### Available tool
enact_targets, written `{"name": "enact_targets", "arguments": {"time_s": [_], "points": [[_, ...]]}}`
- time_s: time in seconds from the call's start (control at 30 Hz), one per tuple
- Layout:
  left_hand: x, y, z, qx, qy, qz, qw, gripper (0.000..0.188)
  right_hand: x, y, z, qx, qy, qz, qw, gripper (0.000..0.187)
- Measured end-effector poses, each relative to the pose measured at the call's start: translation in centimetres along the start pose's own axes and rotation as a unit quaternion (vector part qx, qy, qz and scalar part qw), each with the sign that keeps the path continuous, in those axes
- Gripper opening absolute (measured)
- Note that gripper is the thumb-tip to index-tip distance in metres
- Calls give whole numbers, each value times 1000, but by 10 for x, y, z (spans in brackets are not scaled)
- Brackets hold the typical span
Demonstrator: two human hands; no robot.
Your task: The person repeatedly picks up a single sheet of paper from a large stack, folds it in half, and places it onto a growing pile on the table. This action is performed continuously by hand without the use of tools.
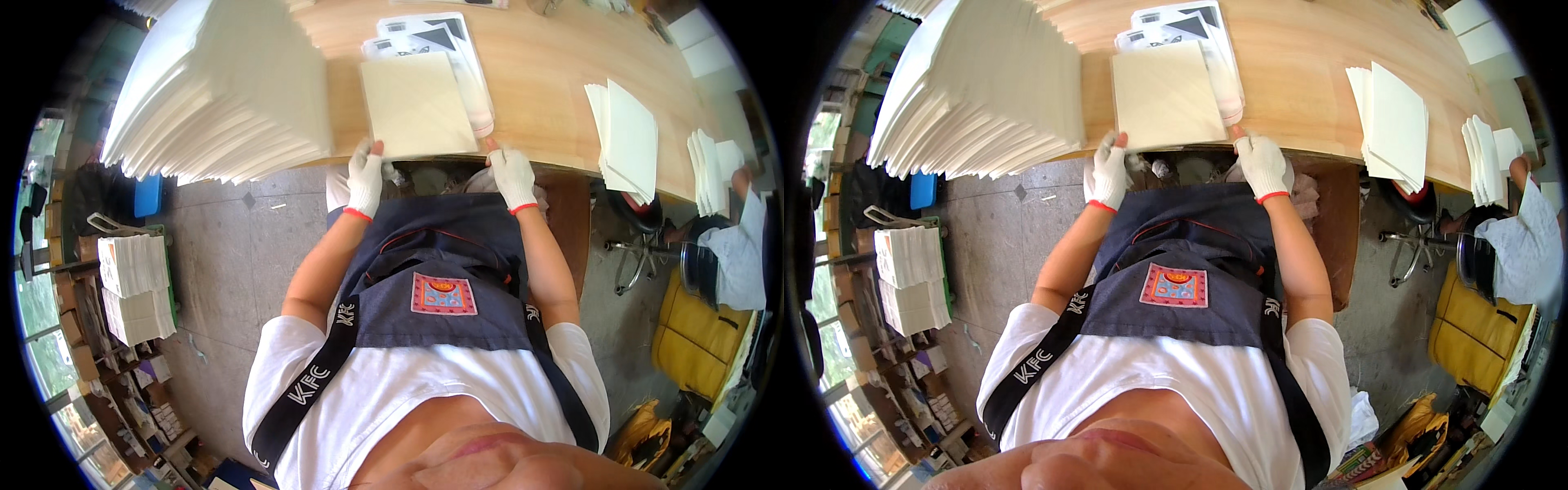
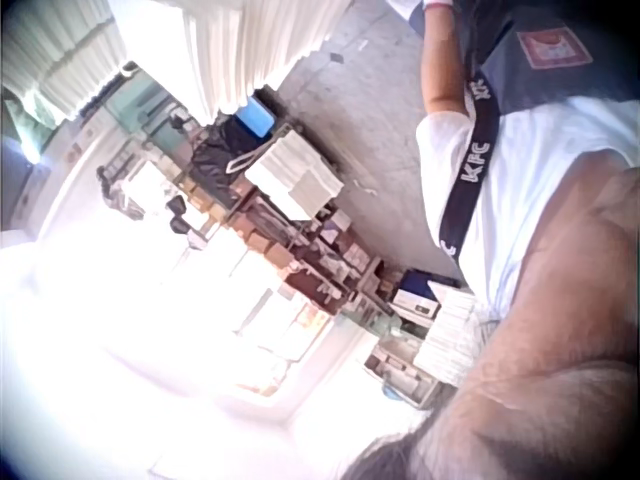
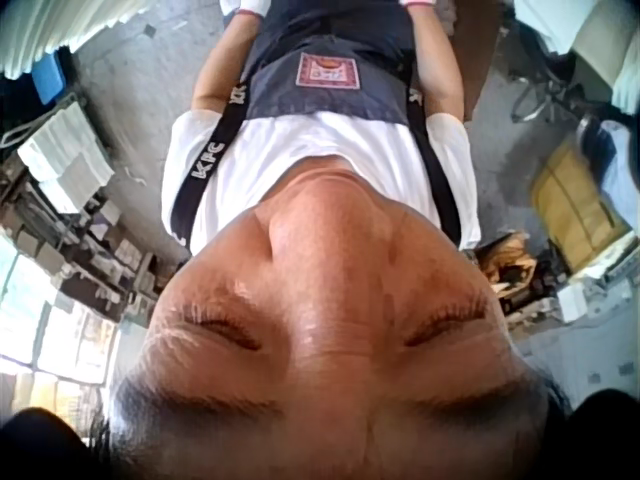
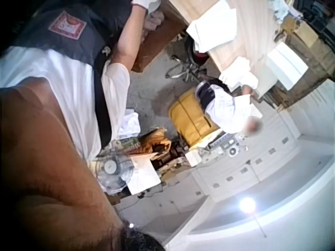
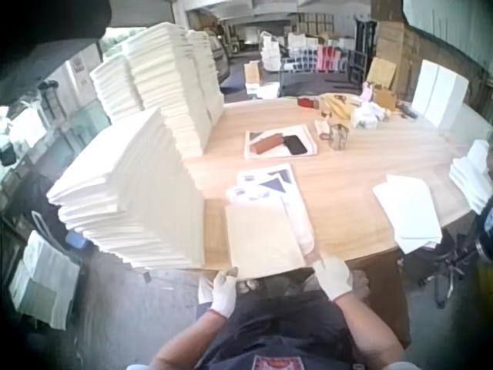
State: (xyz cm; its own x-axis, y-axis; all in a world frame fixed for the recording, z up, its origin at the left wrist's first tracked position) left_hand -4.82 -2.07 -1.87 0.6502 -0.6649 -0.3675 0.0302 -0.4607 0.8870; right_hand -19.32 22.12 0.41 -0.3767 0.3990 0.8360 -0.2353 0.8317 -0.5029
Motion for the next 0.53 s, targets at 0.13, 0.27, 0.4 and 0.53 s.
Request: {"name": "enact_targets", "arguments": {"time_s": [0.13,0.27,0.4,0.53], "points": [[-50,88,-10,-117,-48,97,987,21,-18,-13,-2,-117,-194,441,869,43],[-83,172,-58,-210,-131,316,916,20,-31,-46,2,-23,-260,665,699,28],[-66,255,-122,-443,-108,421,784,13,24,-134,-10,70,-177,648,738,21],[-25,315,-148,-496,78,231,834,15,79,-233,-16,234,-120,566,781,26]]}}
Point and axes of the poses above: each hand's wrist, its own z-axis towards the middle knuckle, its own x-axis out of the back of the hand, y = z × x, the point moved 4 cm from there along z, towards the middle knuckle, and after that the axes turned 8 degrees about -z, right-handed, at the moved point
